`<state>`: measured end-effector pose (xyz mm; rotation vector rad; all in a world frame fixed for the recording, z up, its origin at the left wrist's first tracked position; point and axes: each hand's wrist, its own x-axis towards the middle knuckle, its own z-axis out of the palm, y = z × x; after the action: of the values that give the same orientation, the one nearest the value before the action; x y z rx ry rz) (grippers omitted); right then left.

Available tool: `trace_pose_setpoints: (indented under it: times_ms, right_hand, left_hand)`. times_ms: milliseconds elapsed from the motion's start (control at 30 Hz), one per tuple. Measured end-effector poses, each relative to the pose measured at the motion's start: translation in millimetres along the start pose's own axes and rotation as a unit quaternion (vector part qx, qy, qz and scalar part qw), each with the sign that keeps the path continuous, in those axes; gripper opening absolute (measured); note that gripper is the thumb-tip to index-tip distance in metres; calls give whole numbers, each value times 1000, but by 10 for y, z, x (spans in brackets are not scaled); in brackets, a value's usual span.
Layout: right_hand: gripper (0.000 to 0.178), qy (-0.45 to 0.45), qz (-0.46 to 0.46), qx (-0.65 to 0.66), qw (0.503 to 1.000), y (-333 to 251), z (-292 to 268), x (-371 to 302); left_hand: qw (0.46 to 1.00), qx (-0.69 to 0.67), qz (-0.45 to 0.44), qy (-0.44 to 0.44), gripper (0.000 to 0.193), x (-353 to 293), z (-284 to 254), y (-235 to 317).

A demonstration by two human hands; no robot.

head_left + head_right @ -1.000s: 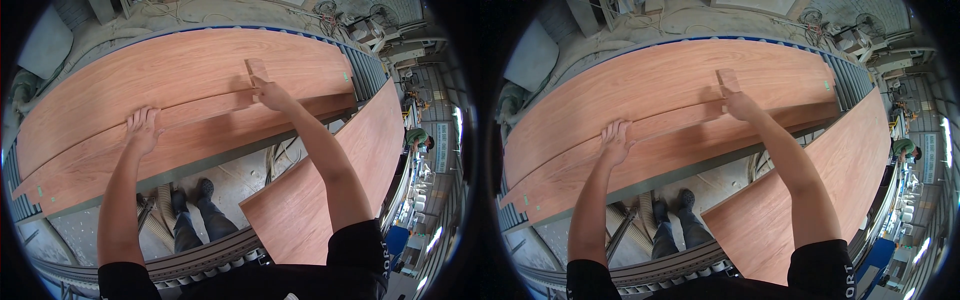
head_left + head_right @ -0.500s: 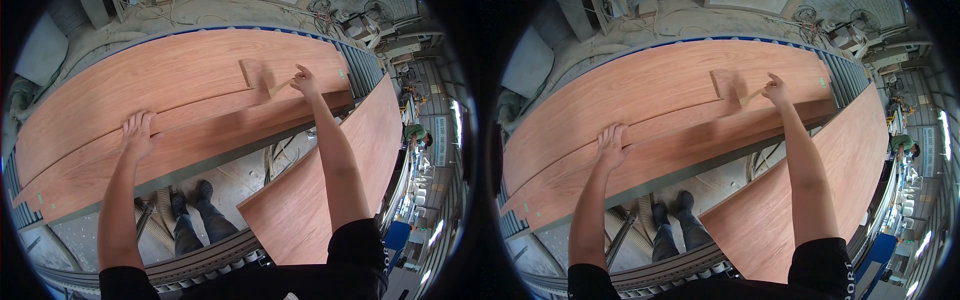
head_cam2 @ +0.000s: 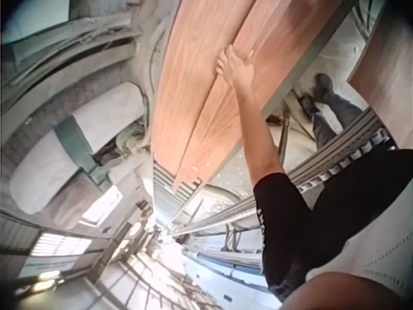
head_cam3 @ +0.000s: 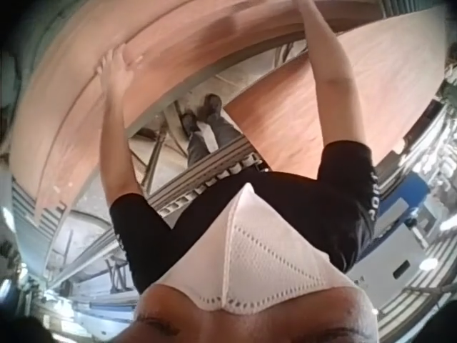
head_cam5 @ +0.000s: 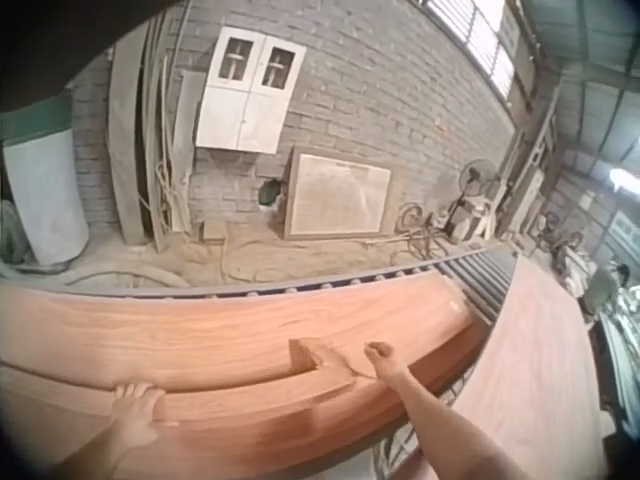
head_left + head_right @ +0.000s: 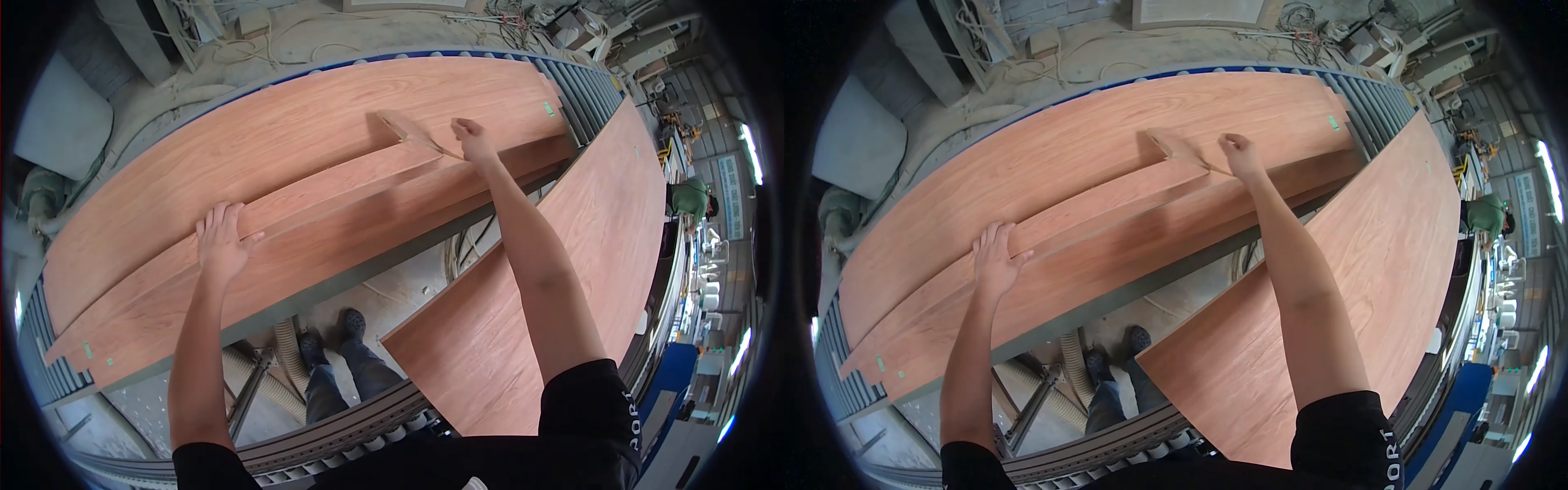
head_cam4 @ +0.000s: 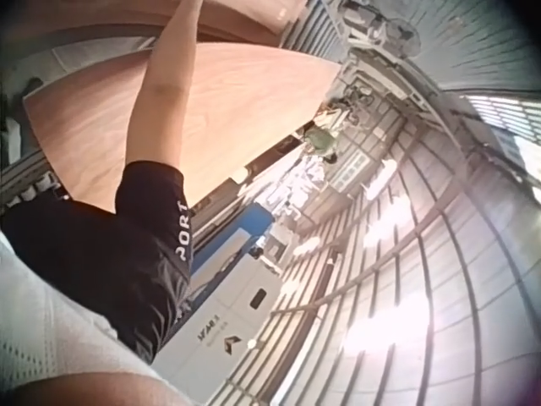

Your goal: Organizing, sanding, and preparing wooden panels on a factory conveyor and workbench.

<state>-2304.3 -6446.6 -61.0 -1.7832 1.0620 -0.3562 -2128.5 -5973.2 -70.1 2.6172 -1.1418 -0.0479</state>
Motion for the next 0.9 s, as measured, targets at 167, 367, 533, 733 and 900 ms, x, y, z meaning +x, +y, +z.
trace_pose_setpoints:
  times_ms: [167,367,533,733,900]
  right_hand:
    - [34,-188,107,30,976,-15,-1,-136]
    - [27,-254,167,122,945,142,133,-227]
    - [29,-279,203,229,910,282,346,-329]
    - [22,-250,244,248,904,64,788,-747]
    - [6,-130,275,212,929,310,497,-367]
  left_hand:
    - [1000,-19,-8,-8,62,7,-152,37]
    - [1000,-19,5,10,62,-9,-156,53]
    - [1000,-10,18,21,62,78,-128,87]
    - [1000,3,-12,15,62,136,-246,64]
    - [1000,-7,2,16,62,211,-189,227]
